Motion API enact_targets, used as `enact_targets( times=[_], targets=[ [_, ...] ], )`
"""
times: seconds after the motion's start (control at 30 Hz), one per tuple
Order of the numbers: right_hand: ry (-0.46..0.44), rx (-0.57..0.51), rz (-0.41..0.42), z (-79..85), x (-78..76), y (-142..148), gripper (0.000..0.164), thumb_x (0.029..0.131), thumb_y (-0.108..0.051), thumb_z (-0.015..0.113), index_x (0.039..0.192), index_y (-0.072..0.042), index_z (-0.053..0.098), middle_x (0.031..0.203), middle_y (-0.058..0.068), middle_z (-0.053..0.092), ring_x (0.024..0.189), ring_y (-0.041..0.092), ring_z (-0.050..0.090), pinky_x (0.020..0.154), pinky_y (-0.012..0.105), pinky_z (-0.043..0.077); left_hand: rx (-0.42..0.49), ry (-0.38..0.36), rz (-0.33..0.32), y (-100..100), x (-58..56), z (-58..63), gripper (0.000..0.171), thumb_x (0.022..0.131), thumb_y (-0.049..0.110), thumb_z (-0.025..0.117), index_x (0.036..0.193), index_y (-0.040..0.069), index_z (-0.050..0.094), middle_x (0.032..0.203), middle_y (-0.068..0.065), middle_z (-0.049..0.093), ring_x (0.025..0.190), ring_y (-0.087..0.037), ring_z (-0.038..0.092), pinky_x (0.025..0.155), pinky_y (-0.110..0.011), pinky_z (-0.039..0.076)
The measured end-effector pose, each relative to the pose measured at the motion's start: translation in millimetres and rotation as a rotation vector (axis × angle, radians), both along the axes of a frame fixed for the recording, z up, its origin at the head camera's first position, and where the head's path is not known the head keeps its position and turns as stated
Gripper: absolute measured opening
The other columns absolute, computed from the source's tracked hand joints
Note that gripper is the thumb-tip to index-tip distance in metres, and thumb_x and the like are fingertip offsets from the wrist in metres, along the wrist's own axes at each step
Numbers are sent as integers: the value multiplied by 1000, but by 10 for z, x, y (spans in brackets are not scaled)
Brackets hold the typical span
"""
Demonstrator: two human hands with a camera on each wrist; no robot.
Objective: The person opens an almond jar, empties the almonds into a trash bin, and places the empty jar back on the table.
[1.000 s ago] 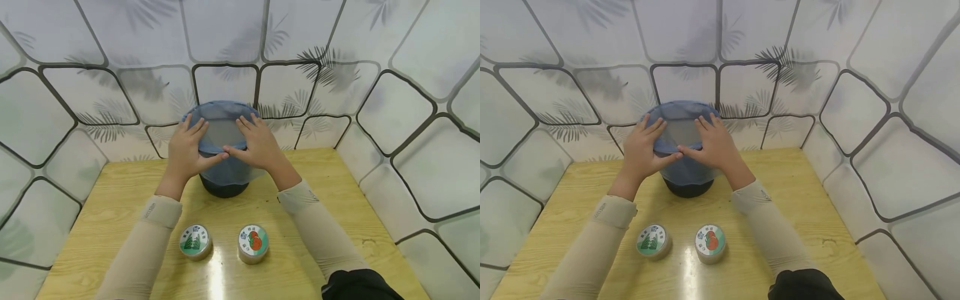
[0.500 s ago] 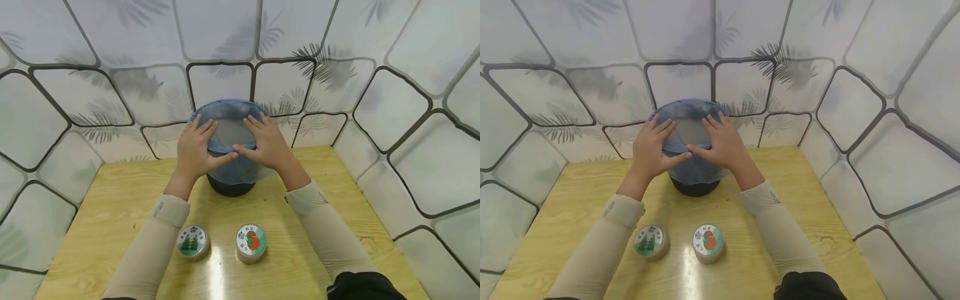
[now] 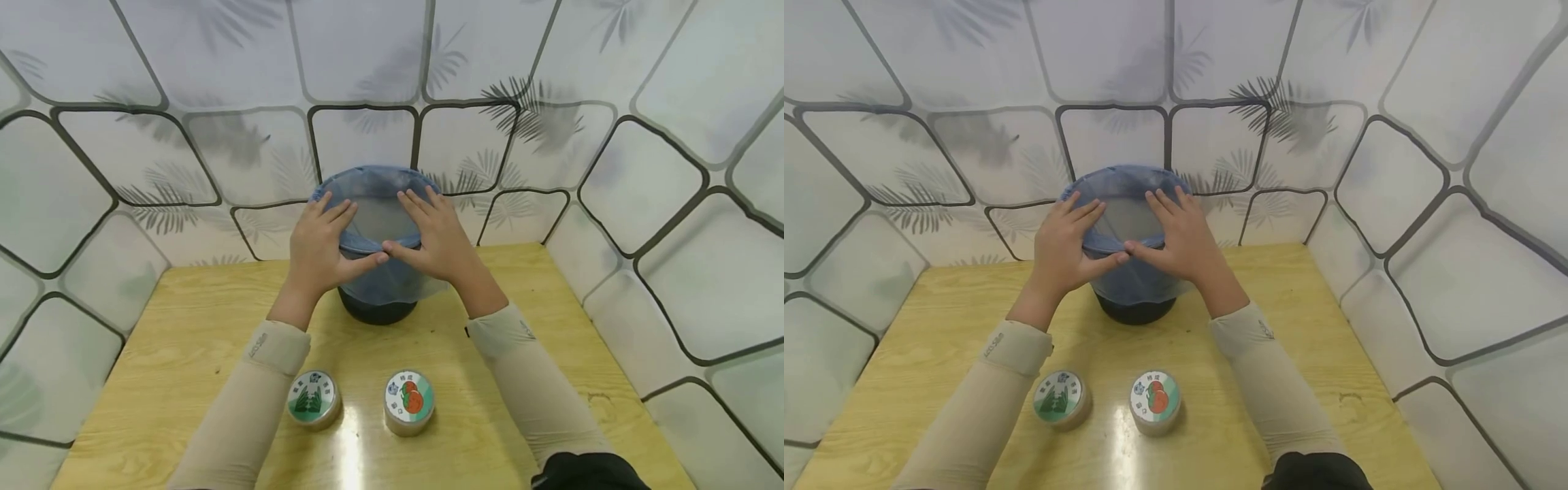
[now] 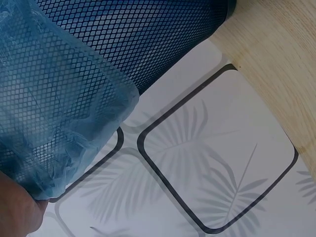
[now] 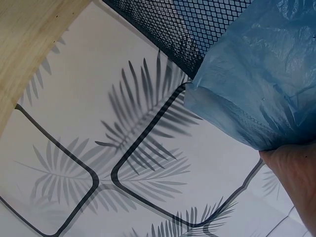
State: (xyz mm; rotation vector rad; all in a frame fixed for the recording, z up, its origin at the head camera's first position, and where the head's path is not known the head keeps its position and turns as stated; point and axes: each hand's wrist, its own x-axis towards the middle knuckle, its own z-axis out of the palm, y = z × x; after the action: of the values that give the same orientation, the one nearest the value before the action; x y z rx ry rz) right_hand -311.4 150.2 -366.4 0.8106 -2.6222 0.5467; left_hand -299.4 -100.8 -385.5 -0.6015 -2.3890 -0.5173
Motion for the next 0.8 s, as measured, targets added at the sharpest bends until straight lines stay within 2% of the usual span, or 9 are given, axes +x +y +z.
enact_targets(
  times=[0.37,0.57,0.8],
  targets=[
    [9,-6,-4,-12,-11,-13,121,84,-101,19,166,-15,39,169,10,41,162,49,20,130,70,14,9,-17,-15,-26,7,41,133,75,109,19,148,7,63,148,-15,64,152,-42,46,128,-63,29],
    [15,-10,-8,-14,-1,-11,122,84,-101,17,163,-13,44,167,11,43,161,50,22,128,72,17,28,-29,-33,-20,2,37,133,75,108,18,146,7,65,148,-15,65,152,-43,46,129,-62,27],
    [16,-13,-4,-16,-3,-10,118,86,-100,18,163,-16,44,168,7,41,162,49,17,129,71,15,44,-16,-36,-16,-4,31,132,76,108,16,148,8,64,148,-15,65,151,-42,47,130,-61,27]
  ],
)
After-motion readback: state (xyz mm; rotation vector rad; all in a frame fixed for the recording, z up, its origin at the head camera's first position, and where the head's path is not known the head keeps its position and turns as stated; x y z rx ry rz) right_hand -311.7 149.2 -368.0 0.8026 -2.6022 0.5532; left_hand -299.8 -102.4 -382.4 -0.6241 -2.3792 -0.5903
